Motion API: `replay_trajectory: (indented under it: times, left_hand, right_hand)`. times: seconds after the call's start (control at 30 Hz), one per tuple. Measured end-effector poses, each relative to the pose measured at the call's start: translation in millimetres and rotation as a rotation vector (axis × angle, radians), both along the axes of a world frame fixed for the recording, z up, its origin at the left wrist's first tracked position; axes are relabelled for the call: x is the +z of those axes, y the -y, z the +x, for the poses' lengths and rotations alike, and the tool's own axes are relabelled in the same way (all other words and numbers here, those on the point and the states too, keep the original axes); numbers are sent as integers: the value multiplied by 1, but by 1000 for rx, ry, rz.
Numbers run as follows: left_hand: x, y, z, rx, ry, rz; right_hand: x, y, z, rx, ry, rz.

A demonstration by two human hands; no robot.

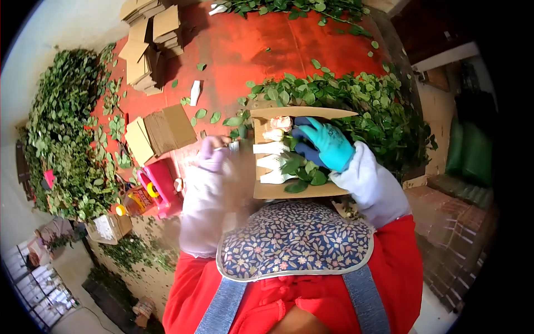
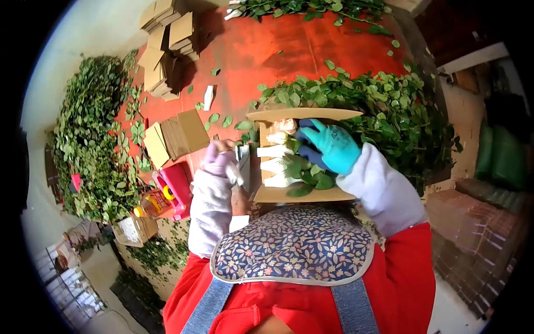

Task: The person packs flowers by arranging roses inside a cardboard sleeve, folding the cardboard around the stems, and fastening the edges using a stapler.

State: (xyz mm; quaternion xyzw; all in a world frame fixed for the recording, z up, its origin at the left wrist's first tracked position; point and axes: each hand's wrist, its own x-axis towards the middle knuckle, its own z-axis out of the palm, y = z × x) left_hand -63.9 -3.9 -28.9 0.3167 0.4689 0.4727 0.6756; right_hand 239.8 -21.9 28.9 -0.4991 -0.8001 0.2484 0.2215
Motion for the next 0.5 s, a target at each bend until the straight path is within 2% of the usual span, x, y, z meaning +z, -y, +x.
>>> replay_trajectory:
  times: [0.03, 0.07, 0.13, 0.17, 0.2, 0.23, 0.27, 0.33, 0.4, 0.47, 0.5]
  left_hand:
    - [-17, 2, -3, -206, -186, 119]
    - [6, 9, 21, -192, -252, 17]
    - [9, 16, 46, -219, -170, 65]
    - [-43, 10, 38, -196, -350, 296]
    - [-12, 13, 45, -89, -124, 51]
    - [-11, 10, 43, -11, -210, 119]
    - [-10, 6, 35, 62, -299, 187]
    - [-1, -3, 14, 118, -228, 248]
    - [22, 2, 20, 22, -296, 193]
    - [22, 5, 31, -257, -780, 489]
    - [7, 6, 34, -411, -766, 604]
  right_hand:
    - [-1, 0, 0, 48, 69, 37]
    - [-3, 2, 0, 99, 138, 74]
    - [-16, 7, -4, 93, 379, 83]
    - [-16, 7, -8, 86, 453, 43]
    - [-17, 9, -12, 74, 527, 4]
    - [-33, 11, -9, 43, 494, 125]
    - [-32, 11, -9, 54, 499, 127]
    - [-31, 10, -8, 62, 501, 76]
    - [-36, 9, -6, 60, 489, 53]
    - [-41, 8, -3, 63, 306, 106]
    - [-39, 9, -5, 70, 315, 108]
